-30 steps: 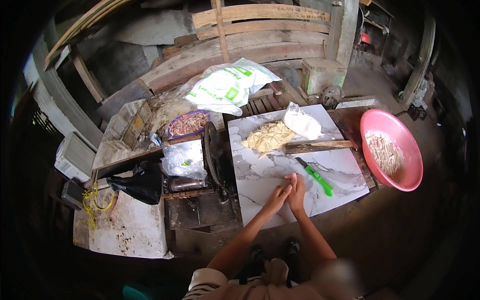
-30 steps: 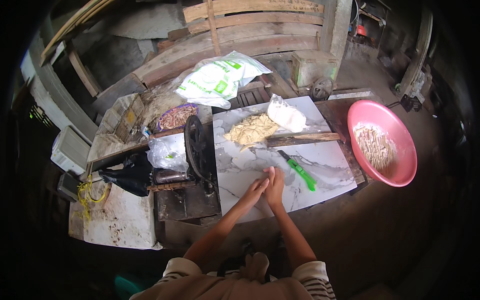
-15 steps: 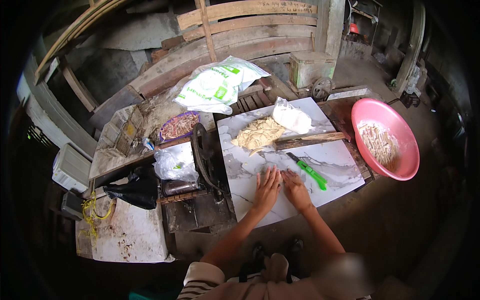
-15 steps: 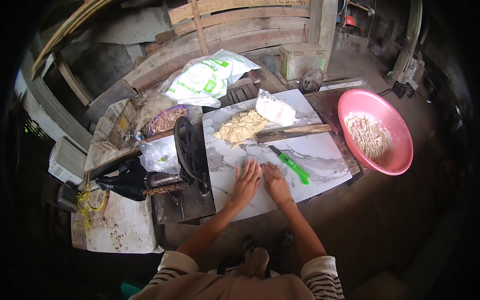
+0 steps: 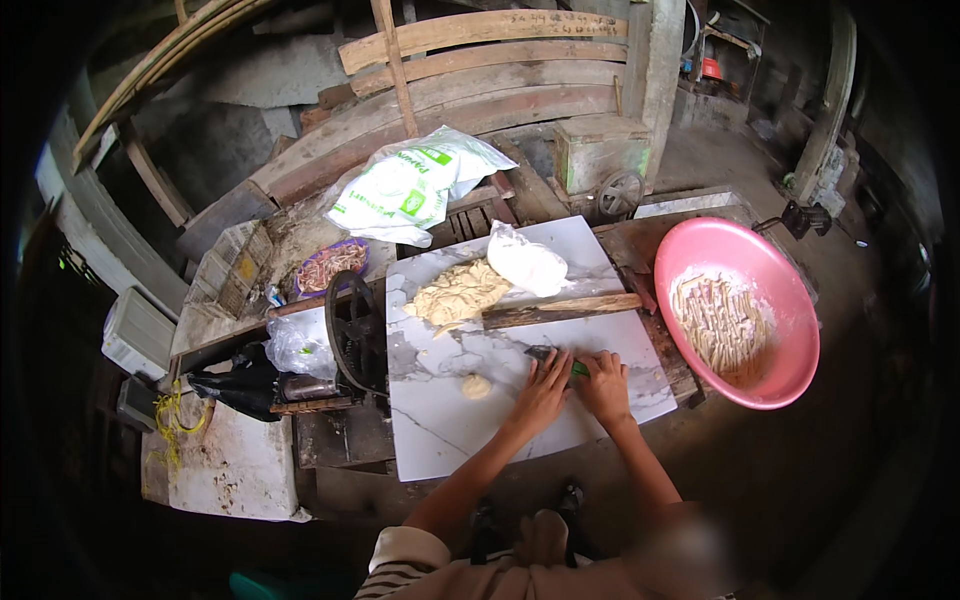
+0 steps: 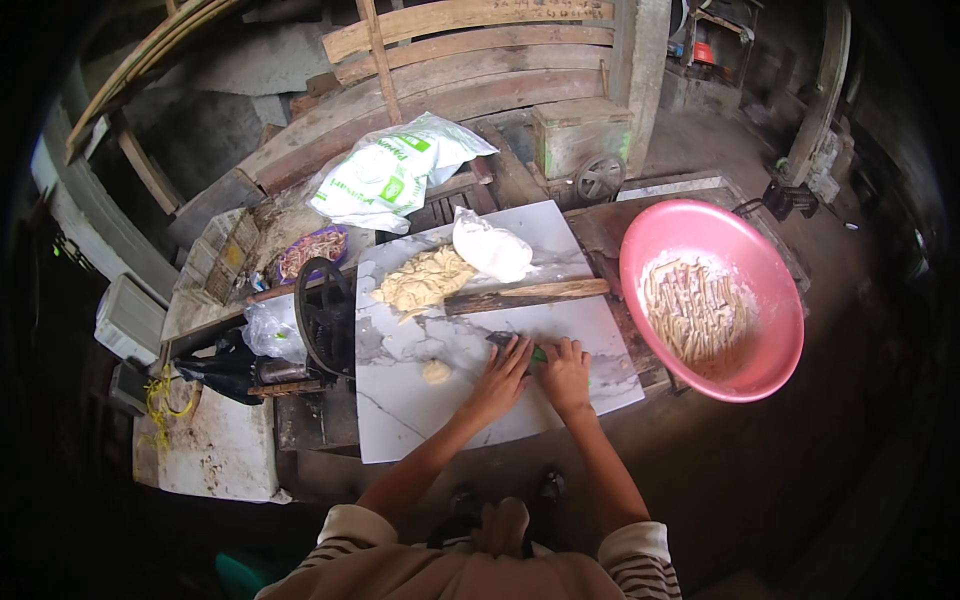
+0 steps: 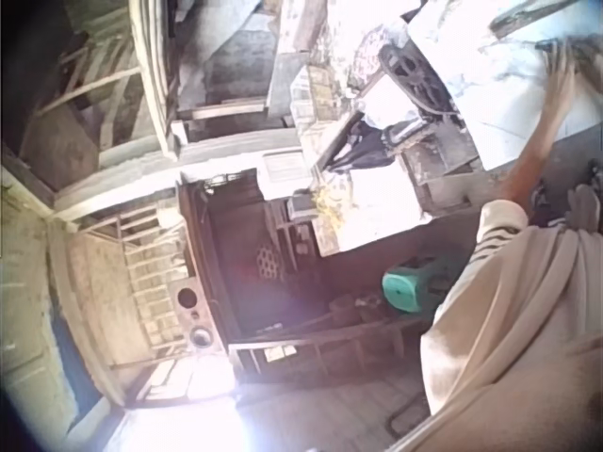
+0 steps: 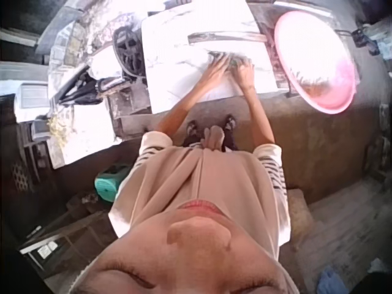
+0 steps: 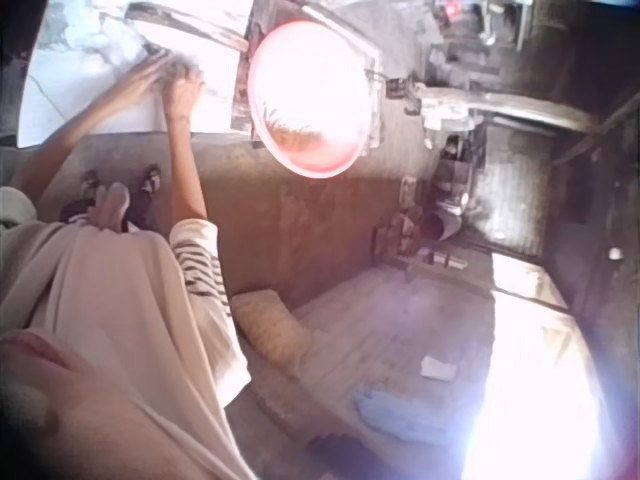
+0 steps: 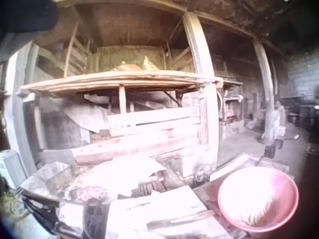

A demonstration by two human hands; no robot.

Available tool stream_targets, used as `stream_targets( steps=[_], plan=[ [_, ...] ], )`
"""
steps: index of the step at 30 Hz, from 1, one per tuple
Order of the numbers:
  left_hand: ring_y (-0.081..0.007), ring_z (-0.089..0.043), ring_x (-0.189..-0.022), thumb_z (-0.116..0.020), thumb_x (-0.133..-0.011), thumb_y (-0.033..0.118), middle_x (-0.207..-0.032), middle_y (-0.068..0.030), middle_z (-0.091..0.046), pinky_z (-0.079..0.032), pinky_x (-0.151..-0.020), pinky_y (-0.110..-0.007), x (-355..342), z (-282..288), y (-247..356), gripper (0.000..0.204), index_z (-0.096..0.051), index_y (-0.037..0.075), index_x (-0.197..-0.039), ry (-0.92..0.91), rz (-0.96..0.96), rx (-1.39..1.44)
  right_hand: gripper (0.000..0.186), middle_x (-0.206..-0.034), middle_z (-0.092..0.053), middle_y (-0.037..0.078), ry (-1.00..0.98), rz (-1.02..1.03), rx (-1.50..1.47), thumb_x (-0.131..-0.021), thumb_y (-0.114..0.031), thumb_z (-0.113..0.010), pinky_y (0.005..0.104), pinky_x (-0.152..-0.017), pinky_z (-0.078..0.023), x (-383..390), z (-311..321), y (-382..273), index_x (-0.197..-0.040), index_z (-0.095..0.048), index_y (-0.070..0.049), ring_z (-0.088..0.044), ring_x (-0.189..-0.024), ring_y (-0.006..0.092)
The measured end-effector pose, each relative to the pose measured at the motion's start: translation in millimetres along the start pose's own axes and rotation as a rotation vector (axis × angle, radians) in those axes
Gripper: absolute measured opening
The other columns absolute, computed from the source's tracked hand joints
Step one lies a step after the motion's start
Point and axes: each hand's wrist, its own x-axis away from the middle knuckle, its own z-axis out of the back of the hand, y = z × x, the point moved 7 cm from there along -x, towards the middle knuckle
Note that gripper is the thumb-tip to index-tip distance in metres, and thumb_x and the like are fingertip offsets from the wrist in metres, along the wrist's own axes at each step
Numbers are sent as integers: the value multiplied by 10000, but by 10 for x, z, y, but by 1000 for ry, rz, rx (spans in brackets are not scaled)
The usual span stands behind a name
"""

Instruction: The person kneads dough on a white board, rolls it into a log, and cuts it into strips using a green knife. The strips are placed into a pink basin. The person repeats this process multiple times, occasionally adding flour to the dough.

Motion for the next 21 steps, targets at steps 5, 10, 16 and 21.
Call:
stream_targets(
  steps=[5,10,16,21],
  plan=[
    [-269,-206,-1392,-516,-916,244,-1495,-129,-230,-190,-1092,-527,-447,-251,403,607,-267,10,-1417,36,-49,-11,351,-1112,-516,130,11,-6,75,-703,-119,-651,450,-876,-378,-175,232,644,-1048,-596,-91,-465,-1058,325],
    [-272,-268,-1363,-541,-899,216,-1447,-121,-323,-213,-1092,-515,-656,-250,289,552,-343,31,-1380,52,33,-26,424,-1153,-499,176,47,104,-151,-736,-64,-630,491,-927,-382,-360,257,545,-1145,-531,-8,-455,-1085,374],
    [-283,-384,-1267,-602,-834,123,-1318,-122,-443,-252,-1090,-474,-862,353,-278,491,-455,59,-1298,261,210,-103,481,-1247,-472,178,-9,279,-225,-813,-118,-614,456,-1076,-276,-908,46,283,-1256,-476,11,-447,-1137,327],
    [-289,-462,-1134,-703,-743,116,-1173,-101,-515,-356,-1021,-427,-779,440,-648,558,-496,115,-1261,217,278,-243,484,-1189,-475,151,-94,296,-238,-802,-131,-628,457,-995,-333,-1062,-226,237,-1248,-488,-10,-437,-1111,314]
  ],
)
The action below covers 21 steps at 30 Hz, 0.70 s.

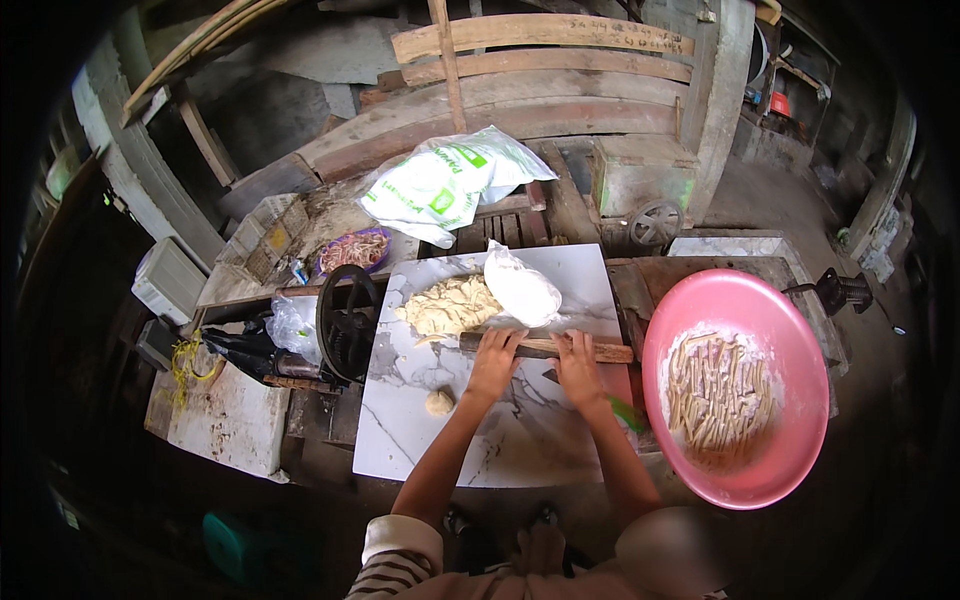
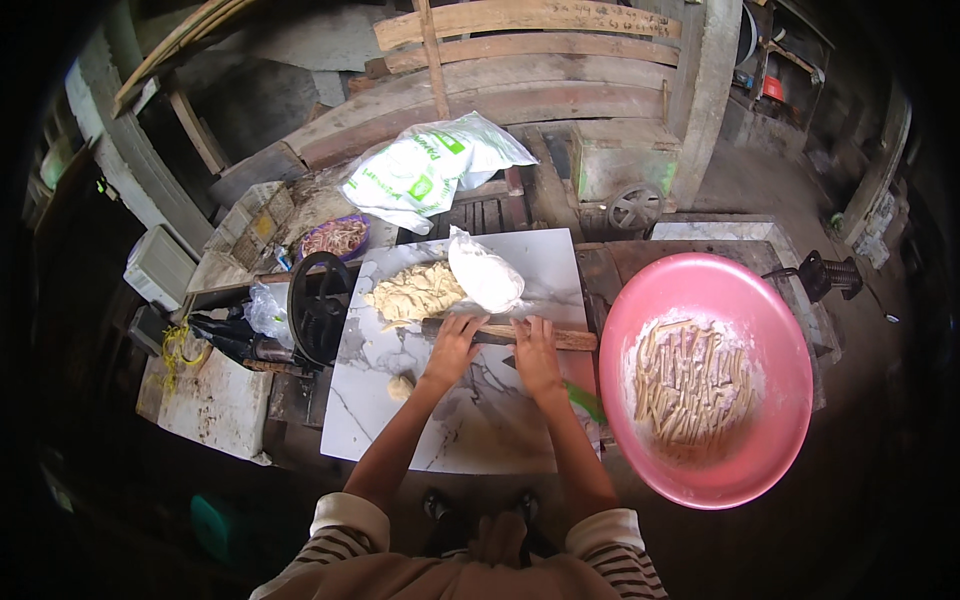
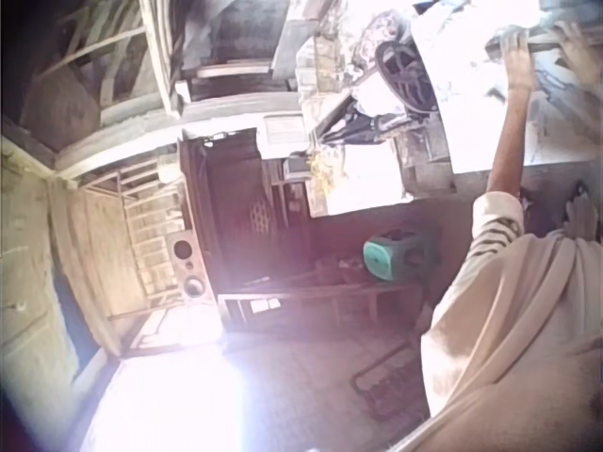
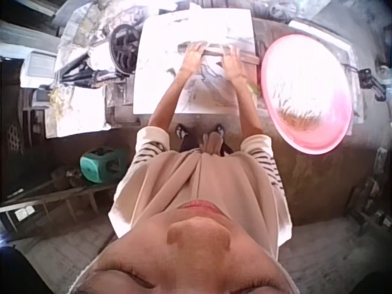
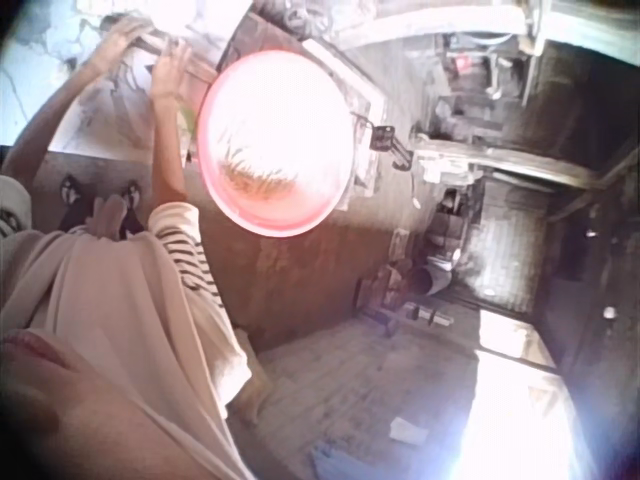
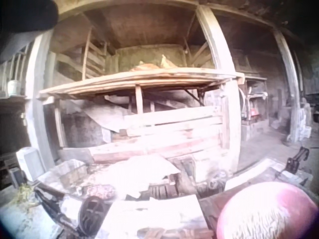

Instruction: The person kneads dough on a white board, rolls it into a log, and cuts it into strips using a green knife. The strips are placed into a pink basin. The person repeats this process multiple times, occasionally adding flour to the dough.

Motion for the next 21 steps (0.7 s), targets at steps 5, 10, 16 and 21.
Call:
stream_targets(
  steps=[5,10,16,21],
  plan=[
    [-263,-517,-1036,-756,-659,115,-1055,-66,-543,-441,-899,-378,-27,375,44,509,-569,100,-1132,49,-41,68,428,-1142,-485,143,66,94,68,-796,-182,-645,449,-956,-346,-47,216,-236,-1186,-539,-40,-444,-1083,312],
    [-260,-594,-880,-781,-596,121,-923,-63,-599,-509,-737,-359,193,1033,87,461,-623,93,-1029,155,-120,106,373,-957,-581,142,77,262,-48,-875,-362,-561,426,-931,-363,-107,450,-984,-1056,-575,-35,-534,-983,259],
    [-286,-610,-849,-742,-713,206,-944,-88,-629,-507,-739,-365,571,1354,-197,492,-565,106,-1160,109,-41,270,314,-740,-644,126,58,106,160,-886,-331,-548,406,-772,-456,-155,-54,-1463,-833,-605,-28,-625,-736,294],
    [-303,-628,-815,-570,-894,171,-927,-129,-635,-502,-712,-358,886,1416,-1023,260,-598,68,-1131,78,189,565,328,-664,-640,133,184,4,204,-894,-324,-514,397,-680,-472,-78,-191,-1545,-731,-595,-51,-635,-659,282]
  ],
)
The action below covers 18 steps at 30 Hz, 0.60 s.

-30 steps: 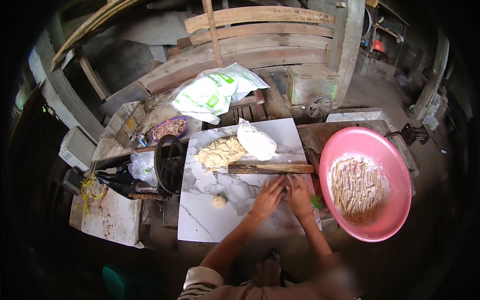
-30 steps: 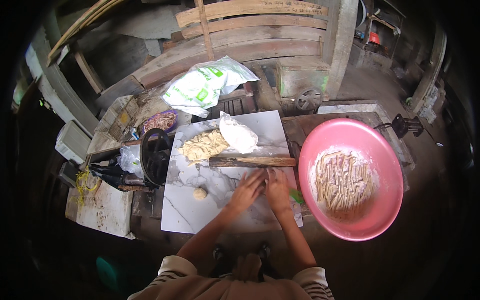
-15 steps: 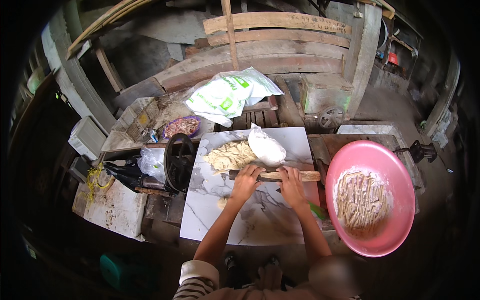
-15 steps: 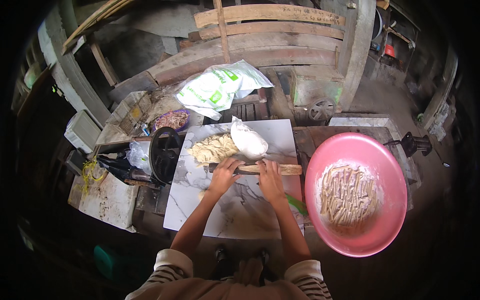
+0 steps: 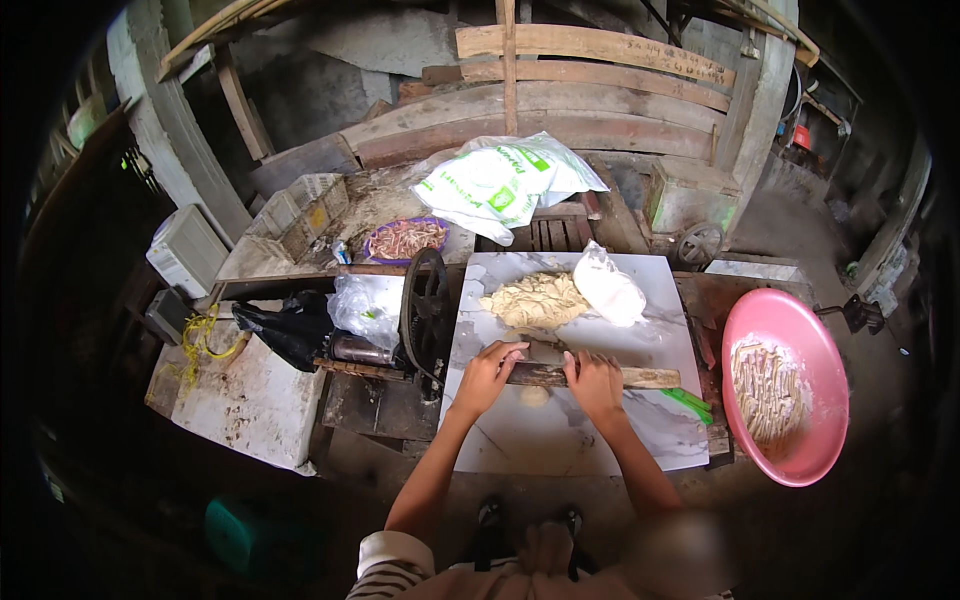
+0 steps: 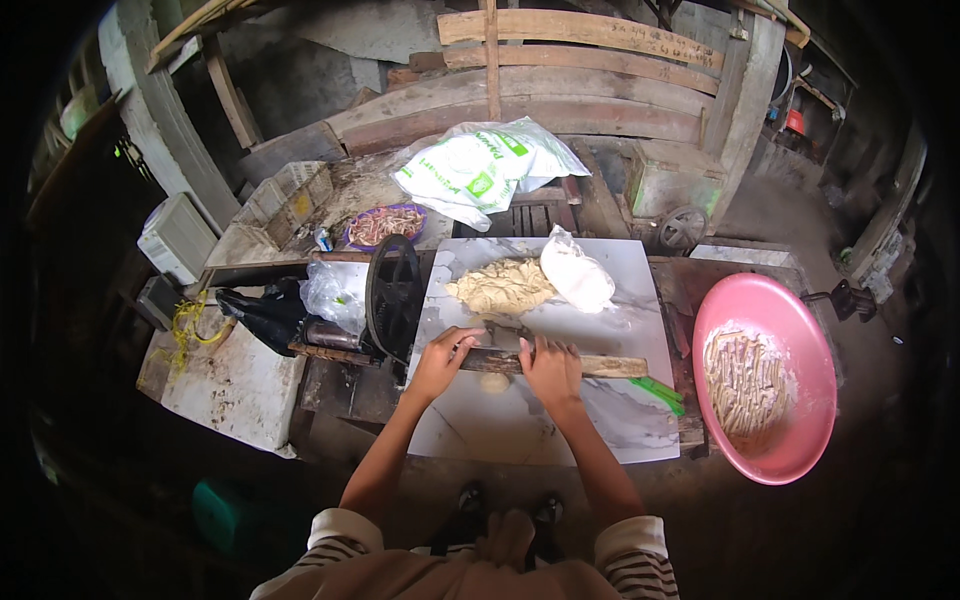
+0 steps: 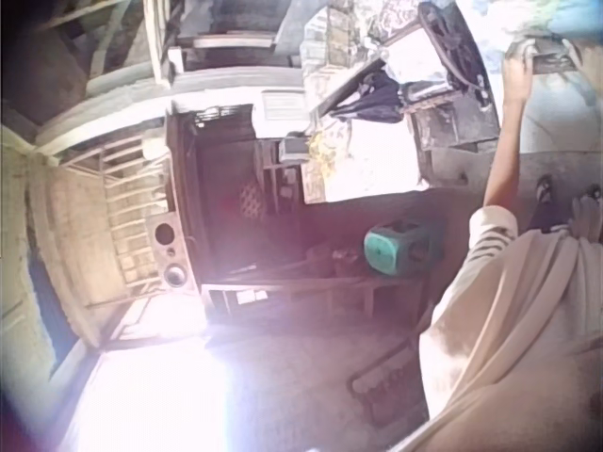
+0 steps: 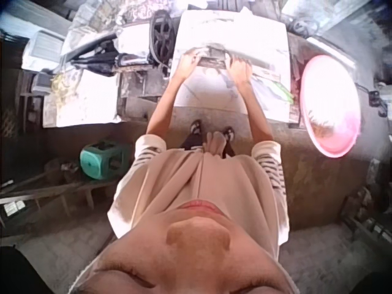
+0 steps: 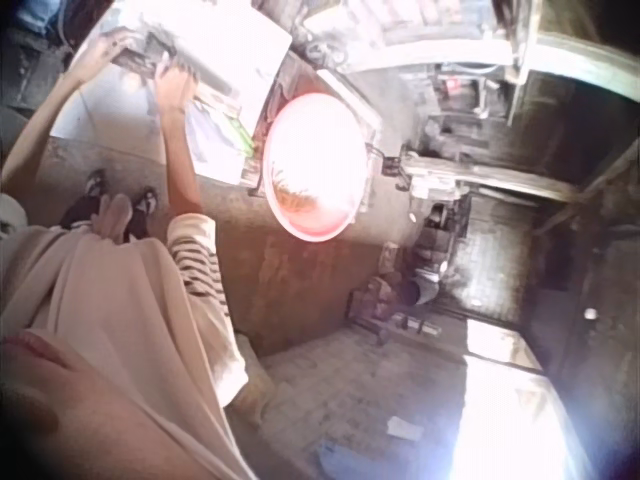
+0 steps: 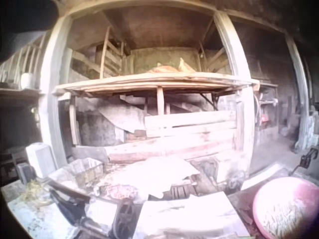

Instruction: The person kneads dough on a white board, rolls it into a log, and cuts it into strips using a green knife. The strips are placed into a pink basin. The person repeats this process multiple times, occasionally adding flour to the dough.

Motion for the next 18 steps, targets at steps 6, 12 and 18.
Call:
stream_targets(
  steps=[6,12,18],
  plan=[
    [-319,-613,-790,-539,-910,187,-849,-137,-637,-489,-669,-370,166,-216,-392,172,-611,42,-966,66,181,114,264,-633,-610,118,-45,-26,57,-861,-259,-542,410,-667,-452,207,-114,-274,-701,-569,-50,-605,-640,289],
    [-308,-590,-737,-516,-915,227,-752,-111,-605,-484,-631,-406,222,-357,-416,220,-553,49,-791,180,155,-203,169,-734,-604,115,1,-5,121,-811,-195,-548,409,-722,-422,308,-301,-292,-721,-566,-54,-574,-756,270],
    [-327,-581,-706,-481,-916,158,-704,-121,-590,-480,-643,-440,286,-362,-333,162,-557,66,-807,269,106,-364,155,-780,-619,98,-125,-144,107,-805,-185,-530,427,-750,-422,233,-486,-446,-756,-597,-54,-575,-815,268]
  ],
)
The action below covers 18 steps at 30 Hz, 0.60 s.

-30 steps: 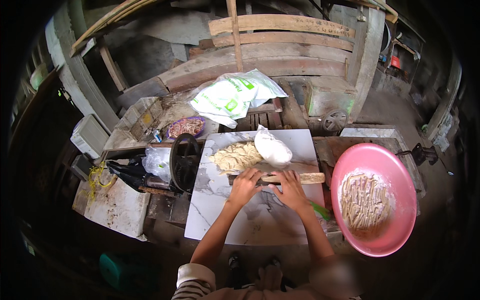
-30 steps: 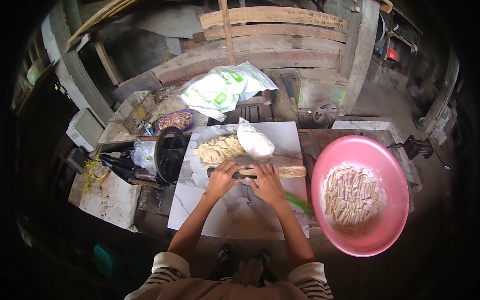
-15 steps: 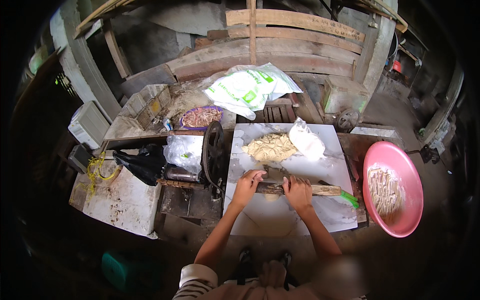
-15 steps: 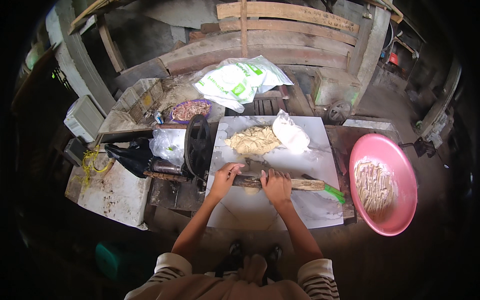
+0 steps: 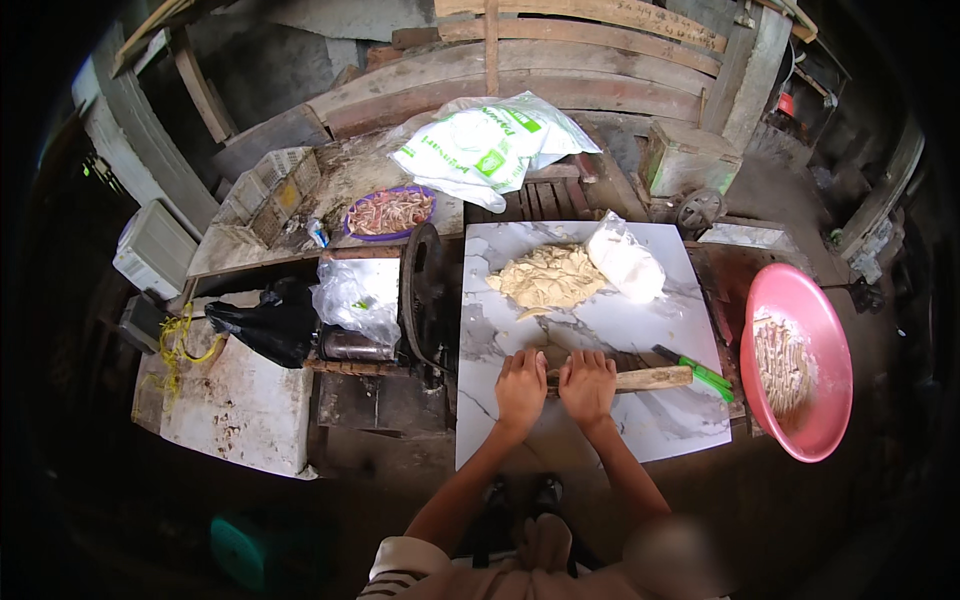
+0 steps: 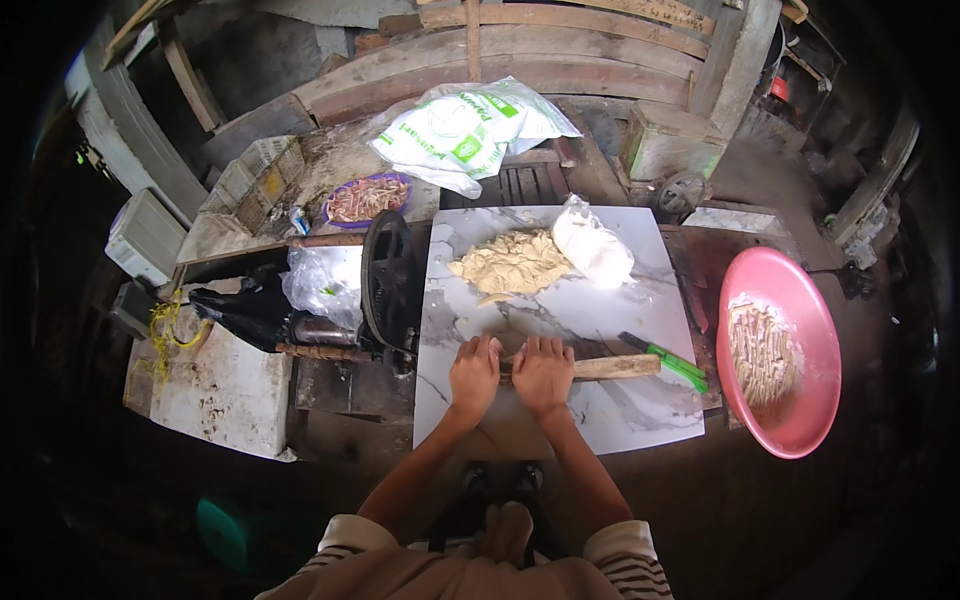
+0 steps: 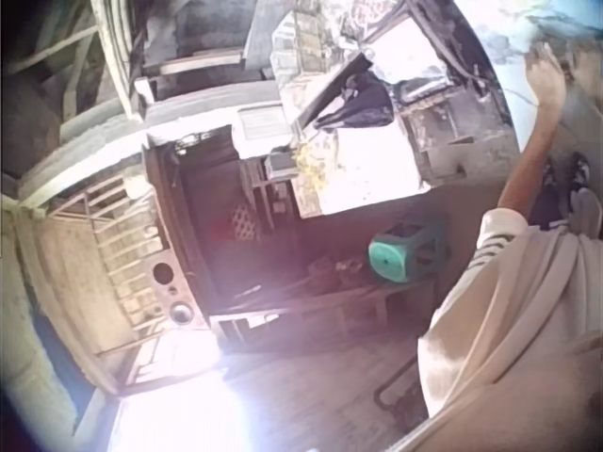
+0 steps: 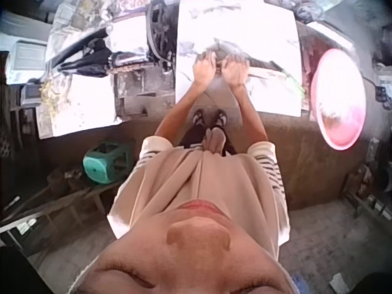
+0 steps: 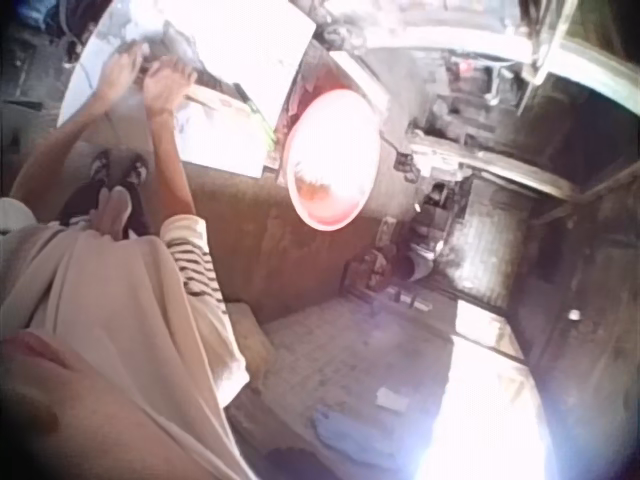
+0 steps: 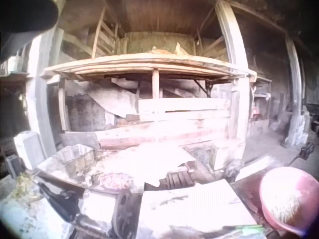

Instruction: The person kneads dough on a white board, rolls it into a log, and cuts it into strips using a green knife. The strips are placed into a pink basin. The person repeats this process multiple times, occasionally adding flour to the dough.

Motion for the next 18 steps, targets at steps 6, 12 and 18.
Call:
stream_targets(
  steps=[6,12,18],
  plan=[
    [-345,-605,-735,-445,-937,205,-754,-151,-622,-492,-645,-450,-395,-229,-119,231,-571,64,-806,-155,91,-45,230,-752,-643,109,4,-103,13,-857,-202,-482,419,-713,-475,-355,-160,134,-732,-607,-54,-608,-773,287],
    [-346,-608,-755,-450,-940,199,-799,-159,-629,-501,-656,-444,-463,-386,-249,238,-572,28,-828,-187,180,-7,190,-755,-628,117,-41,-144,15,-850,-201,-506,416,-736,-475,-466,-266,169,-761,-582,-51,-598,-787,292],
    [-365,-514,-702,-454,-920,98,-731,-166,-569,-425,-645,-461,72,87,148,175,-540,-2,-805,26,-101,-32,107,-853,-517,114,88,32,-3,-792,-137,-533,419,-709,-412,94,127,29,-854,-502,-56,-525,-824,294]
  ],
)
